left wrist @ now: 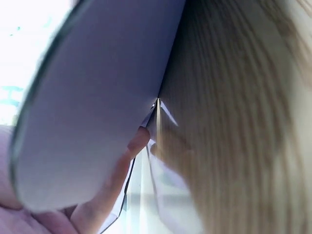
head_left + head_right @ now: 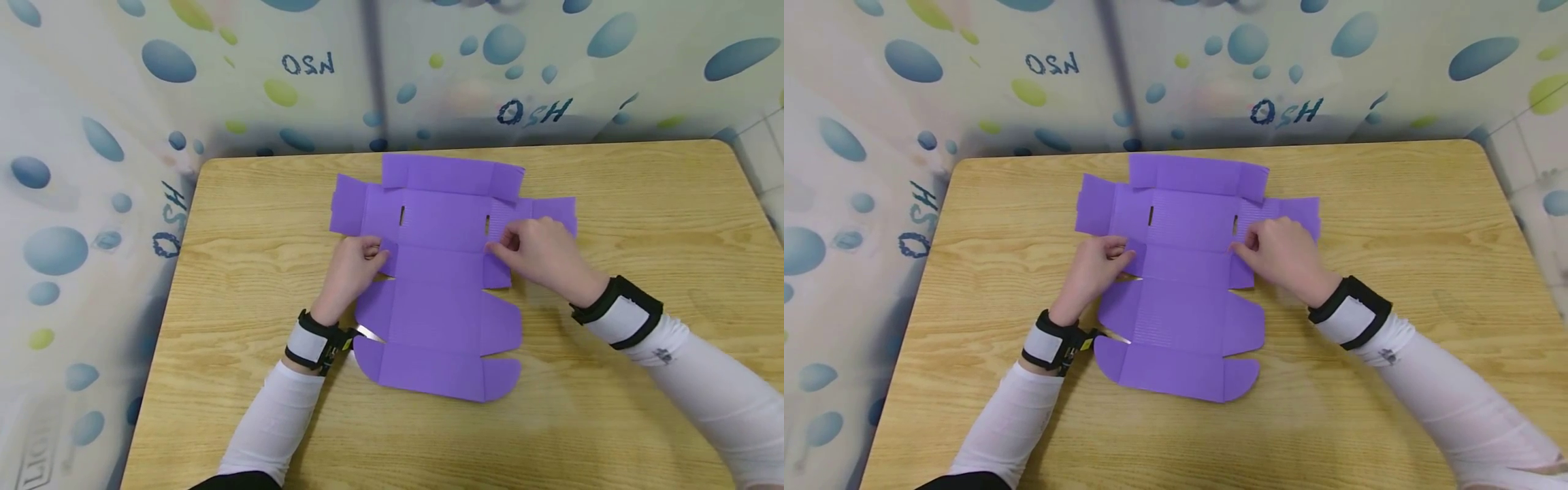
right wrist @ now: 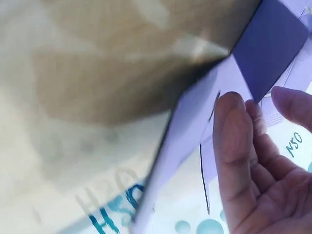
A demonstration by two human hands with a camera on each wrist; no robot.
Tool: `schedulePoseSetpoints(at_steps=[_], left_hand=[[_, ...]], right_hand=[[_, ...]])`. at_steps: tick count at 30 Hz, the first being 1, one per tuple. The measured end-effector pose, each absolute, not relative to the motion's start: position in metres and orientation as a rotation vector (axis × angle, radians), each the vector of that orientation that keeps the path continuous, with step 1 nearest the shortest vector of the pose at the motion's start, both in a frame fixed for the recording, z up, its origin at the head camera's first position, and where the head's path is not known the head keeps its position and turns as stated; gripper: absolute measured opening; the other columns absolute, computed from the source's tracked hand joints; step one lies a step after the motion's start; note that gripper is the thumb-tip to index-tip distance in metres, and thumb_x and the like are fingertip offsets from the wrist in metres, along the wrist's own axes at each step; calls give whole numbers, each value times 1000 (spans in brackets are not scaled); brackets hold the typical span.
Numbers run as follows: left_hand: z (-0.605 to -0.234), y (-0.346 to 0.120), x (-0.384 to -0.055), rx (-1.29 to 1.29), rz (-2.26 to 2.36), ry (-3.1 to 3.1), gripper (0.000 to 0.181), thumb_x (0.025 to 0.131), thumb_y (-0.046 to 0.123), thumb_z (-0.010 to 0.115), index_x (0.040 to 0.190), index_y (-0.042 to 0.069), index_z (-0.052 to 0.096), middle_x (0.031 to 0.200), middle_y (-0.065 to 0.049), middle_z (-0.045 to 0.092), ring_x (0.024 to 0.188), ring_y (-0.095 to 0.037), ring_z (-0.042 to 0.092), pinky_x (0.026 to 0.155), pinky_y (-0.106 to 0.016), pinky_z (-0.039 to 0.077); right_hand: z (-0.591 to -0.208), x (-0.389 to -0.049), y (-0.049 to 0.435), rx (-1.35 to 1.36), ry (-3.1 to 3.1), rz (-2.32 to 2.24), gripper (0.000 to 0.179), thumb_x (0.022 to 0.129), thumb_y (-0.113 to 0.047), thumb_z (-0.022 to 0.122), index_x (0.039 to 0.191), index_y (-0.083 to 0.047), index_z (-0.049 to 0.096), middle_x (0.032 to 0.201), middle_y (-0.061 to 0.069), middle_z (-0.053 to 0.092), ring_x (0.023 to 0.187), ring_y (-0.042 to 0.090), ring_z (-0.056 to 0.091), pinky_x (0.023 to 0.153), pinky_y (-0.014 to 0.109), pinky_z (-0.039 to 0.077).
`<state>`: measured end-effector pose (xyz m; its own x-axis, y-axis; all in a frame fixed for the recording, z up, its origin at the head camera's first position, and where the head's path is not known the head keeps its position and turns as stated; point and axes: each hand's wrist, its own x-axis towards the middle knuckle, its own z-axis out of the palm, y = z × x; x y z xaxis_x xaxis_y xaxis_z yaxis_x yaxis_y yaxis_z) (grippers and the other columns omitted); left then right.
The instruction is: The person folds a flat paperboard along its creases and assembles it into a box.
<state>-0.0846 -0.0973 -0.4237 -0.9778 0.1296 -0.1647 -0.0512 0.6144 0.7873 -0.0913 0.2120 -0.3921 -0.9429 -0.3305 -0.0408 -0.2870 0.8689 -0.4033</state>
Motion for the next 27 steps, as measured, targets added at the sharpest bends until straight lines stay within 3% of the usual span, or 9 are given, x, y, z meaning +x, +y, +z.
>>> schedulePoseSetpoints(at_steps=[7, 10, 13, 17, 19, 20, 22, 24, 27], left_hand=[[-424, -97, -85, 49, 1289, 2637, 14, 95, 6, 69, 82, 1, 67, 67, 0, 62, 65, -6, 51, 59, -17, 40], [-424, -98, -85, 31, 1289, 2631, 9, 95, 6, 69, 94, 0, 75, 81, -9, 77, 76, -14, 68, 68, -23, 55], [-423, -98, -85, 16, 1282, 2631, 19, 96, 7, 70, 109, -3, 78, 99, -15, 82, 91, -18, 76, 80, -28, 62], [-422, -97, -86, 26, 1297, 2621, 13, 97, 8, 69, 97, -5, 74, 71, -6, 67, 68, -12, 59, 62, -22, 49], [-421, -97, -85, 41, 1312, 2626, 14, 98, 8, 68, 96, -5, 73, 68, -6, 61, 66, -12, 52, 60, -23, 43], [-420, -96, -85, 60, 1317, 2640, 15, 98, 8, 68, 100, -6, 74, 71, -8, 66, 67, -13, 58, 61, -23, 49], [-416, -95, -82, 133, 1292, 2698, 27, 99, 10, 68, 121, -6, 72, 87, -16, 76, 76, -19, 69, 70, -28, 59], [-408, -93, -77, 291, 1215, 2790, 51, 99, 14, 71, 145, -3, 59, 128, -23, 74, 112, -29, 75, 98, -38, 63], [-395, -85, -67, 681, 955, 2865, 75, 99, 28, 74, 161, 4, 40, 161, -24, 49, 147, -41, 52, 122, -52, 47]], right_hand=[[-363, -129, 216, -465, 3092, -599, 23, 97, -24, 71, 94, -2, 74, 83, 16, 73, 70, 28, 64, 58, 38, 46], [-352, -157, 219, -461, 3012, -598, 34, 99, -23, 69, 122, 2, 69, 113, 26, 72, 101, 40, 66, 81, 52, 54], [-346, -183, 220, -448, 2844, -580, 55, 101, -24, 66, 147, 3, 54, 139, 33, 61, 128, 49, 57, 105, 64, 48], [-347, -207, 219, -419, 2642, -513, 67, 101, -28, 65, 156, 1, 42, 150, 34, 55, 139, 49, 53, 114, 64, 45], [-350, -212, 218, -426, 2622, -496, 62, 101, -25, 65, 153, 3, 46, 146, 34, 58, 134, 49, 58, 109, 61, 49], [-350, -214, 217, -428, 2633, -505, 57, 101, -23, 65, 150, 3, 50, 143, 34, 61, 130, 48, 60, 105, 60, 51], [-351, -214, 217, -434, 2687, -533, 46, 101, -17, 64, 142, 4, 59, 135, 33, 65, 121, 46, 64, 98, 58, 53], [-349, -213, 217, -438, 2759, -578, 36, 101, -12, 62, 133, 4, 66, 128, 32, 68, 113, 45, 66, 92, 57, 52], [-344, -212, 217, -456, 2826, -629, 30, 102, -9, 60, 128, 3, 69, 125, 31, 70, 110, 44, 66, 91, 57, 50]])
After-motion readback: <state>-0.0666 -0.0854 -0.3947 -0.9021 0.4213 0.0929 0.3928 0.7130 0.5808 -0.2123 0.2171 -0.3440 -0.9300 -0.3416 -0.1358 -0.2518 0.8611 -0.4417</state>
